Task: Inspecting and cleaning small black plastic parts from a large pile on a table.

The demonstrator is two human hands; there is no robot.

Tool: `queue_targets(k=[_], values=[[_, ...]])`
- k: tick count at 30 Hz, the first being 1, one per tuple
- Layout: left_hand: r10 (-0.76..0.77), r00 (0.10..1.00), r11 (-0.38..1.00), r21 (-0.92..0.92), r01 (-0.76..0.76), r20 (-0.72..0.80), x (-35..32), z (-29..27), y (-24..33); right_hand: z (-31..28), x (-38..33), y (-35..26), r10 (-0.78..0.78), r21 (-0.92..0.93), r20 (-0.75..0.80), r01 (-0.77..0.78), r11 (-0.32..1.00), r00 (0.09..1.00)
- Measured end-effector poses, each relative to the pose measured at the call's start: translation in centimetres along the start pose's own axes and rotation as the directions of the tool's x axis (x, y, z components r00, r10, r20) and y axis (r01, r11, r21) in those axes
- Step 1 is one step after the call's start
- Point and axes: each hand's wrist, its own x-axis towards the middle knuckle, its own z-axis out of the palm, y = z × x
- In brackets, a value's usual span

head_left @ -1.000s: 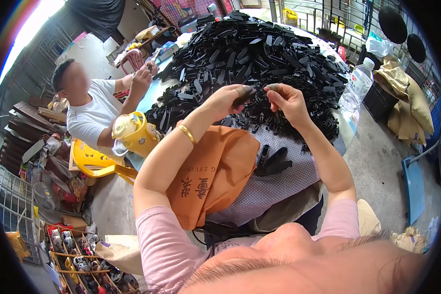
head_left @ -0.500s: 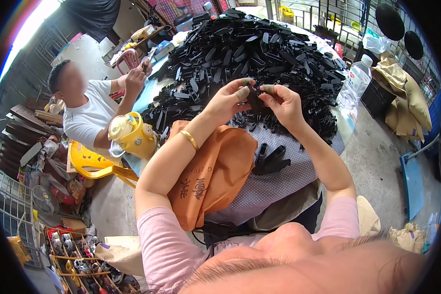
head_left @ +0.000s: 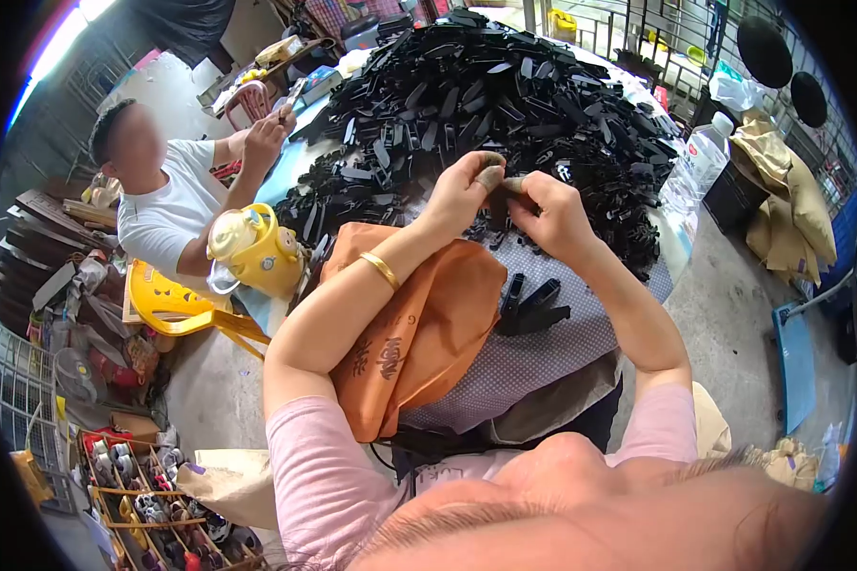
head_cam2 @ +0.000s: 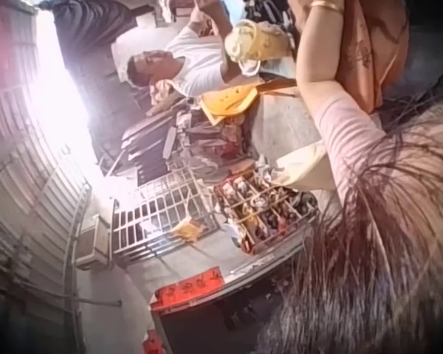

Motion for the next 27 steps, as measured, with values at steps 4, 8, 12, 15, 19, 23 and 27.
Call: queue_targets(k=[4, 8, 12, 15, 19, 23, 27], values=[[0.283, 0.955, 0.875, 0.433, -0.217, -0.092, -0.3, 1.0, -0.1, 0.0, -0.1, -0.6, 0.019, -0.186, 0.113, 0.003, 0.983, 0.993], [0.212, 0.972, 0.797, 0.594, -0.11, -0.104, -0.9, 1.3, 0.0, 0.6, -0.6, -0.3, -0.07, -0.384, 0.197, 0.142, 0.912, 0.978], [0.123, 0.975, 0.863, 0.505, -0.013, -0.185, -0.6, 1.2, 0.4, 0.3, -0.5, -0.3, -0.124, -0.334, 0.311, 0.23, 0.914, 0.942], [0.128, 0.97, 0.862, 0.507, -0.007, -0.205, -0.8, 1.3, 0.0, 1.1, -0.9, -0.8, -0.133, -0.321, 0.306, 0.234, 0.918, 0.943], [0.216, 0.936, 0.851, 0.523, -0.041, -0.278, -0.7, 1.9, 0.3, 1.5, -1.2, -0.9, -0.042, -0.354, 0.283, 0.145, 0.924, 0.958], [0.242, 0.914, 0.826, 0.564, -0.018, -0.326, -0.5, 1.9, 0.1, 0.8, -0.9, -1.5, 0.057, -0.296, 0.332, 0.046, 0.954, 0.942], [0.103, 0.918, 0.902, 0.424, 0.075, -0.382, -0.5, 1.6, 0.9, 1.8, -1.7, -2.2, 0.18, -0.164, 0.424, -0.121, 0.979, 0.888]])
